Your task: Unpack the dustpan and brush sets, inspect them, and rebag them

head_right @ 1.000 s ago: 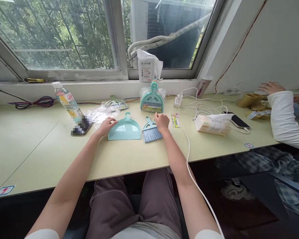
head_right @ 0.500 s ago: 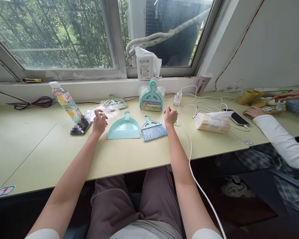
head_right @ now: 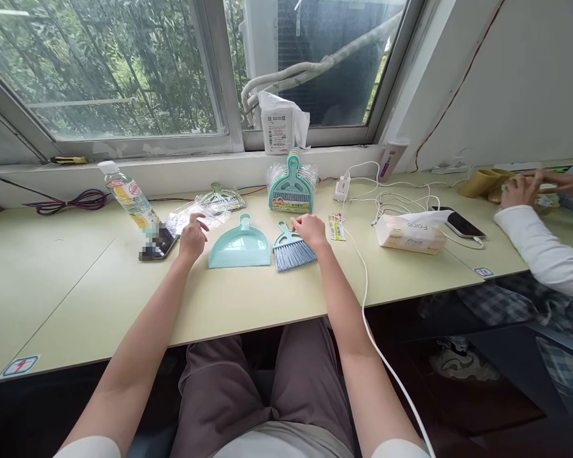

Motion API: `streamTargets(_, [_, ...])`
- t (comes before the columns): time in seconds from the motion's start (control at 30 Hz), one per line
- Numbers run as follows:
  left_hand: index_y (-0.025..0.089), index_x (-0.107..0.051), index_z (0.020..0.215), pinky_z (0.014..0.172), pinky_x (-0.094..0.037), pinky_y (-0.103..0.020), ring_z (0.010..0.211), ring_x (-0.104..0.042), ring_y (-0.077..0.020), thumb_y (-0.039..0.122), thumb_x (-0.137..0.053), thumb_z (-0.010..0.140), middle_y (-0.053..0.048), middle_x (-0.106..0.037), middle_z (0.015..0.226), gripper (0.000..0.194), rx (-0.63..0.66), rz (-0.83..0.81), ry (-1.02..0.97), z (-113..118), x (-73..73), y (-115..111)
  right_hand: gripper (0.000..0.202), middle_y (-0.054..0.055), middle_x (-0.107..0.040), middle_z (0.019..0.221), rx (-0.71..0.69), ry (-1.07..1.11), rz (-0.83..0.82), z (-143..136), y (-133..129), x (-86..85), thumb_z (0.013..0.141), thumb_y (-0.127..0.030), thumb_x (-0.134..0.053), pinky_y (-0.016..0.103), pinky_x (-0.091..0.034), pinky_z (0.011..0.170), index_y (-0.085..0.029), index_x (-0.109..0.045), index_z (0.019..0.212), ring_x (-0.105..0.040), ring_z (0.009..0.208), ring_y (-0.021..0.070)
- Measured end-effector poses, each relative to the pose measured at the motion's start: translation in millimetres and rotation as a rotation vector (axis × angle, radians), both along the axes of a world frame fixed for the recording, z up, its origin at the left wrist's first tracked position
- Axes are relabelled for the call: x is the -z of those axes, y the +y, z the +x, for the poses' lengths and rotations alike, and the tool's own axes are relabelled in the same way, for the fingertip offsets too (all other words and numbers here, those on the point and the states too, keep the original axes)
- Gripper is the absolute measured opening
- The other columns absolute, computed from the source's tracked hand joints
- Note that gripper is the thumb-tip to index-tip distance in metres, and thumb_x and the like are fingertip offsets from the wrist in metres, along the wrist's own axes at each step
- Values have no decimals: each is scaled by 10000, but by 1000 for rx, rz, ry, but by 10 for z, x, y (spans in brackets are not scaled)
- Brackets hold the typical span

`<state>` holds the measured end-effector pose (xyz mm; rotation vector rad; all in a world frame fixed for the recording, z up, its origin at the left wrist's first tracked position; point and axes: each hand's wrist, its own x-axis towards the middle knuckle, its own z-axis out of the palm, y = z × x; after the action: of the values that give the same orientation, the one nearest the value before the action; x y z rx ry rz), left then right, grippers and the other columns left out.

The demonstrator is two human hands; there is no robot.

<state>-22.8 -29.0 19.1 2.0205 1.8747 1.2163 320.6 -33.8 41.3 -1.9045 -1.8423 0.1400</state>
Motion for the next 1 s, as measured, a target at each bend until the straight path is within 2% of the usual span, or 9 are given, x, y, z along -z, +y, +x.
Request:
streamTargets(0.1, [210,-583,1098,661,-391,-299,619,-564,-161,112,-295,896,-47,-647,860,365,47,-8,128,31,-4,-11,378,68,-745,820,-69,-157,-86,-66,-19,28,871,-512,-531,265,-365,659,-240,-780,790,-650,803,192])
streamTargets(0.2, [218,-644,1048,697,-406,-308,712,-595,-181,198,-335,935,-69,-638,952,329,117,-5,201,99,-11,-30,335,118,-742,926,-44,-301,-128,-98,-23,54,833,-483,-596,287,-386,694,-212,-779,908,-665,872,227])
streamTargets(0.27, [227,-677,1001,710,-414,-318,770,-611,-197,289,-410,940,-79,-616,1046,281,113,-6,259,138,-3,-35,324,142,-735,941,-13,-355,-149,-98,-23,61,812,-455,-623,304,-393,699,-188,-776,915,-668,886,250])
streamTargets(0.4, [225,-708,829,708,-427,-323,840,-620,-230,412,-552,886,-82,-582,1076,249,51,-100,352,136,33,-19,353,129,-734,908,-8,-339,-183,-109,-29,58,769,-515,-657,316,-404,711,-205,-776,889,-664,890,258])
streamTargets(0.5, [226,-694,827,717,-436,-319,855,-622,-230,437,-541,887,-77,-586,1064,268,-4,-172,360,93,43,-3,361,110,-733,944,-58,-345,-149,-148,-37,63,784,-533,-638,315,-412,739,-221,-769,908,-645,947,255])
streamTargets(0.63, [213,-667,866,746,-440,-319,879,-625,-226,412,-461,920,-78,-619,1060,291,-48,-211,440,90,26,-5,352,103,-713,1040,-136,-374,-127,-184,-66,57,785,-528,-633,308,-418,767,-213,-761,878,-600,1038,256])
streamTargets(0.8, [217,-644,875,751,-420,-322,949,-613,-255,383,-421,925,-79,-688,889,282,-59,-258,475,162,24,-18,236,73,-723,971,-205,-366,-206,-165,-98,26,718,-411,-689,290,-409,742,-221,-758,838,-610,968,227])
streamTargets(1.0, [209,-608,781,646,-360,-298,841,-610,-233,357,-406,905,-73,-690,859,279,-57,-288,428,188,26,-36,254,58,-703,999,-158,-277,-157,-113,-37,69,709,-420,-670,286,-413,718,-226,-738,858,-615,953,218])
